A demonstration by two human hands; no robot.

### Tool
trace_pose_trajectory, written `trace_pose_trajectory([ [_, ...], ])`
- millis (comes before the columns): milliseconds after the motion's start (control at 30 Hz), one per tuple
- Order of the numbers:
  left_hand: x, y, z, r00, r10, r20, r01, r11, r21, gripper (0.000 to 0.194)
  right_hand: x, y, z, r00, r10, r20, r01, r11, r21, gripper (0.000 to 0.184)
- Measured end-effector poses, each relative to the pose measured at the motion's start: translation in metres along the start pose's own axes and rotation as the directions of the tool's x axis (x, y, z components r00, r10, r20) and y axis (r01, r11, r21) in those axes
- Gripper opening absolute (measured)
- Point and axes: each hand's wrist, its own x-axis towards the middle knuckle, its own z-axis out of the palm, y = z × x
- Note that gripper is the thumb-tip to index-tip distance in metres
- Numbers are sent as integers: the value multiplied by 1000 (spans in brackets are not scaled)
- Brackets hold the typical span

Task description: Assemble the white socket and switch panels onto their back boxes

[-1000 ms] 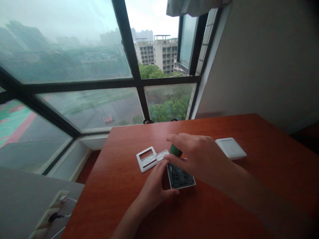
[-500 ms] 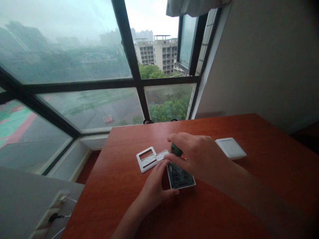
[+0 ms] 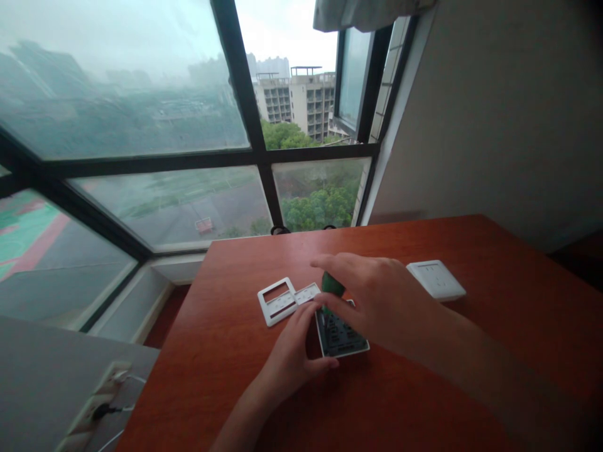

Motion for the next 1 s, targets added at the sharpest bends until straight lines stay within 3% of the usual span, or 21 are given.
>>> trace_pose_trajectory([
  [100,-1,-1,1,1000,-17,0,17,1000,5,99,3,-3,3,998,49,-32,-52,992,-116,22],
  [167,-1,-2,2,1000,-30,6,30,1000,-1,98,3,-5,3,997,66,-34,-70,988,-136,25],
  [267,-1,-1,1,1000,-22,1,22,1000,-9,96,1,-6,0,999,53,-12,-54,998,-46,17],
  [400,1,2,-1,1000,15,-7,-15,1000,-19,94,-3,-3,-7,997,-31,67,19,985,174,37],
  [467,1,3,-2,1000,10,0,-10,1000,-24,94,-3,-1,-8,996,-39,83,22,982,187,36],
  [733,1,6,-3,999,-34,3,34,999,-13,92,2,-7,2,999,28,-15,-28,999,-46,23],
  [1000,0,4,-1,999,-52,9,53,998,-28,93,2,-9,2,994,55,-90,-70,983,-170,33],
])
